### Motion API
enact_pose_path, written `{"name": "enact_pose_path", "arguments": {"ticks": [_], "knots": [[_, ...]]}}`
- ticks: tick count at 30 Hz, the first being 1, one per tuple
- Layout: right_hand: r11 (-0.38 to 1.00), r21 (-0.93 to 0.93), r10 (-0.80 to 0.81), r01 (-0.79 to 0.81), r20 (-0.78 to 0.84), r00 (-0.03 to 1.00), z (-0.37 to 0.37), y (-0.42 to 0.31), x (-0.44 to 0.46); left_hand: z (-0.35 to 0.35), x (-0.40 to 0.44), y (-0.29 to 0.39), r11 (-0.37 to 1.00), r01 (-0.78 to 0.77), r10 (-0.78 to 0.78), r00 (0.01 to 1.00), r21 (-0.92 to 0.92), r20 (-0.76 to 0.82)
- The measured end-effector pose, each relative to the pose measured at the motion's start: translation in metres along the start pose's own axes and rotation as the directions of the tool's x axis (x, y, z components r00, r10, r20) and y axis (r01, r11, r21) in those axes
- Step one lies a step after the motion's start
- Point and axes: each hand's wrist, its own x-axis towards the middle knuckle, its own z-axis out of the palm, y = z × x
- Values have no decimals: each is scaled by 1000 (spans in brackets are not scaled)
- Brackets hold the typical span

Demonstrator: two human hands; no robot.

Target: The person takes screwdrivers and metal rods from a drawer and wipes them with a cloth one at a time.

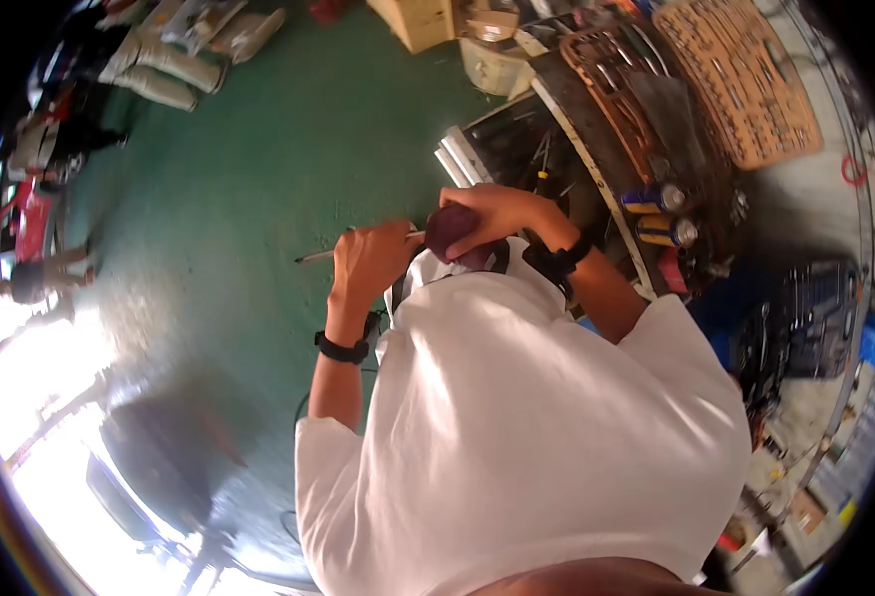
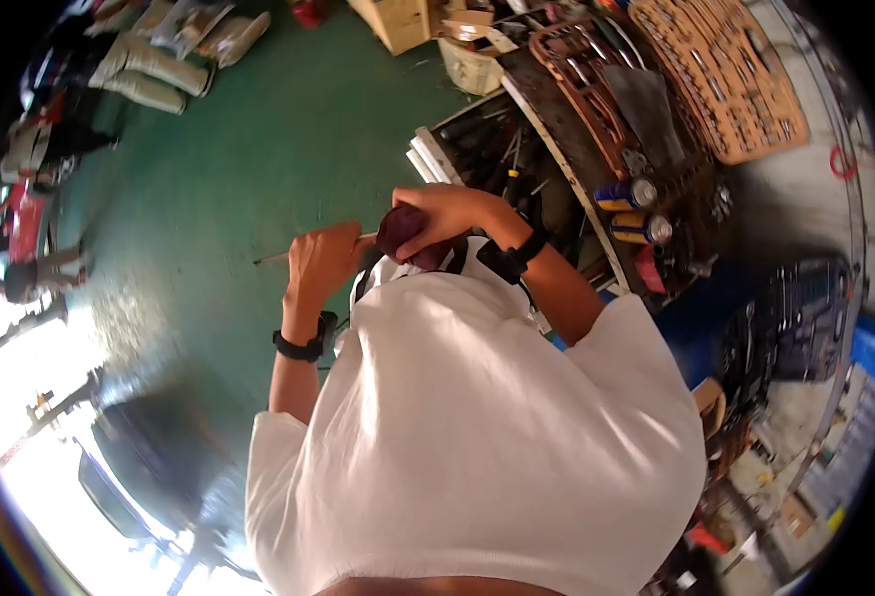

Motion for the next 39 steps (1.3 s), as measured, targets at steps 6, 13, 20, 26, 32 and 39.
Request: {"name": "enact_pose_path", "arguments": {"ticks": [6, 13, 20, 26, 32, 39], "knots": [[968, -228, -163, 103, -259, 952, 5, 7, -10, 14, 2, -2, 1000, 16, -16, 999, -1, -44], [911, -379, -375, 164, -595, 711, 17, -1, -30, 22, 18, 2, 994, -67, 66, 998, -86, -13], [968, -228, 26, -102, -312, 950, 20, 8, -50, 33, 35, 18, 984, -168, 175, 972, -53, 155], [985, -173, -91, -11, -567, 819, 33, 19, -75, 30, 52, 25, 965, -246, 262, 935, -97, 238], [957, -262, -134, -124, -779, 612, 43, -9, -99, 50, 75, 30, 886, -429, 458, 866, -174, 198], [898, 233, 386, -374, -826, 410, 79, -13, -118, 73, 84, 29, 792, -568, 610, 722, -223, 328]]}}
